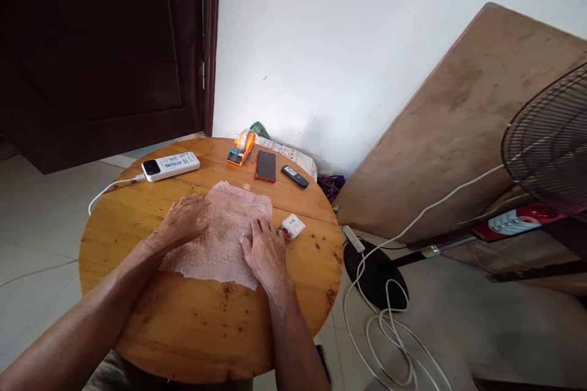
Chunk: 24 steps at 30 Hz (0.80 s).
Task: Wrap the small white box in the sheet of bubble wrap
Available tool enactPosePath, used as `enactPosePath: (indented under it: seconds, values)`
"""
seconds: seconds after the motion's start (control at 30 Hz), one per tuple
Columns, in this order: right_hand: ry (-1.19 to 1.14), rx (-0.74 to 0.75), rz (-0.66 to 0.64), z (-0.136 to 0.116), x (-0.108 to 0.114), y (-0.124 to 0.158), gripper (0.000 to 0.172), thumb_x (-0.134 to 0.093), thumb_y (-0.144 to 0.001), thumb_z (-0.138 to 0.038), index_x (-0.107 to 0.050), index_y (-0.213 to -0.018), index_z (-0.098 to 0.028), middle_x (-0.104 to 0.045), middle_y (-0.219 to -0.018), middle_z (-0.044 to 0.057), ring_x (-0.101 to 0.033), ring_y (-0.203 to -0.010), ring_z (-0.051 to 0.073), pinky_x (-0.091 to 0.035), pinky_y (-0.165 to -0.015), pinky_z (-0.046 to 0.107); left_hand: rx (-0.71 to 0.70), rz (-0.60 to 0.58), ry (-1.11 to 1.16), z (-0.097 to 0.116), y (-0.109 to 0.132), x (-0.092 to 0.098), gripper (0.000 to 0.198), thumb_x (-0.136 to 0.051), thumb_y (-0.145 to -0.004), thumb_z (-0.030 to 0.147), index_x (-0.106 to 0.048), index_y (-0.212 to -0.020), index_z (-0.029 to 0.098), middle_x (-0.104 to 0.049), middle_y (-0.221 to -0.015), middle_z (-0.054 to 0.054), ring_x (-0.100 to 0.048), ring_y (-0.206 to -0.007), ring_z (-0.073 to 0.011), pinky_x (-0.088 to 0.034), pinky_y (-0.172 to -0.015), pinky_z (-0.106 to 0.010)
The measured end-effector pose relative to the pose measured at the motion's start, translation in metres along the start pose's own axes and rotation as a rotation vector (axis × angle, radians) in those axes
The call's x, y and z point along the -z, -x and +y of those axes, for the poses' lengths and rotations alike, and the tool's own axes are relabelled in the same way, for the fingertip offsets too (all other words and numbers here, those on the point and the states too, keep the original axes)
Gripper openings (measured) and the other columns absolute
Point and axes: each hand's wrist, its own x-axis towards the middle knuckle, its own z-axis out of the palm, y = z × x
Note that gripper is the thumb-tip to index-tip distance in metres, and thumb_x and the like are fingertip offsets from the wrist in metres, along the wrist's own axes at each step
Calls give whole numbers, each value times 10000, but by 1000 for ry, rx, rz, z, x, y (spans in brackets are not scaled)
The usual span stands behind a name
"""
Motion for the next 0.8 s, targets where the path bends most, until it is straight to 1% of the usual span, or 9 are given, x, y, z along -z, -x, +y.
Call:
enactPosePath:
  seconds: [0.07, 0.13, 0.23, 0.33, 0.4, 0.47, 0.6, 0.7, 0.8]
  values:
    - [-4, -9, -3, 0, 1, 0, 336, -520, -930, -315, -597, -1229, -182, -580, -1340, 141, -532, -1189, 301, -402, -950, 438, -66, 28, 26, 7, 2, 0, 397, -563, -795, 196, -631, -1186, 181, -609, -1300, -137, -498, -1274, -321, -415, -1060, -477]
    - [-13, -11, 0, 0, 1, 0, 348, -520, -930, -307, -587, -1246, -177, -564, -1362, 144, -523, -1206, 304, -395, -960, 442, -180, 19, 53, 17, 7, -1, 436, -599, -805, 258, -614, -1237, 197, -541, -1396, -130, -398, -1370, -324, -357, -1113, -489]
    - [-29, -7, -3, 1, 2, 1, 354, -514, -933, -300, -584, -1250, -157, -569, -1354, 152, -532, -1190, 310, -397, -959, 447, -361, -50, 85, 30, 15, -5, 528, -639, -812, 433, -582, -1288, 212, -461, -1467, -144, -314, -1422, -343, -286, -1149, -528]
    - [-44, -11, -6, 3, 1, 1, 366, -495, -939, -266, -571, -1271, -134, -566, -1360, 154, -523, -1203, 313, -393, -976, 447, -485, -166, 104, 36, 21, -9, 676, -677, -761, 541, -532, -1341, 224, -435, -1472, -166, -317, -1411, -379, -248, -1149, -564]
    - [-49, -29, 7, 6, -1, 0, 359, -477, -936, -226, -574, -1269, -135, -570, -1357, 150, -526, -1200, 312, -392, -981, 447, -505, -217, 95, 36, 22, -10, 727, -693, -735, 561, -517, -1352, 220, -421, -1478, -173, -313, -1408, -391, -226, -1150, -577]
    - [-65, -36, 57, 8, -2, -1, 344, -450, -930, -192, -594, -1239, -142, -587, -1332, 148, -537, -1183, 305, -397, -979, 444, -499, -235, 86, 34, 22, -10, 725, -699, -726, 562, -525, -1338, 215, -412, -1482, -170, -298, -1413, -393, -208, -1154, -579]
    - [-114, -28, 296, 14, 2, -2, 340, -399, -939, -205, -615, -1196, -158, -568, -1349, 145, -511, -1219, 292, -382, -1009, 438, -491, -228, 94, 32, 21, -9, 721, -709, -714, 560, -529, -1328, 227, -432, -1457, -155, -298, -1404, -399, -193, -1151, -595]
    - [-113, -166, 444, 25, 7, -1, 371, -439, -922, -277, -584, -1240, -151, -506, -1410, 171, -466, -1265, 328, -363, -1015, 483, -500, -213, 105, 32, 21, -10, 716, -713, -712, 562, -535, -1317, 223, -439, -1445, -155, -299, -1399, -401, -189, -1152, -595]
    - [-112, -359, 433, 40, 6, 0, 517, -496, -872, -313, -488, -1351, -117, -479, -1418, 221, -445, -1271, 384, -363, -977, 539, -497, -215, 118, 31, 21, -12, 716, -715, -708, 566, -536, -1312, 225, -449, -1435, -153, -297, -1396, -408, -191, -1145, -612]
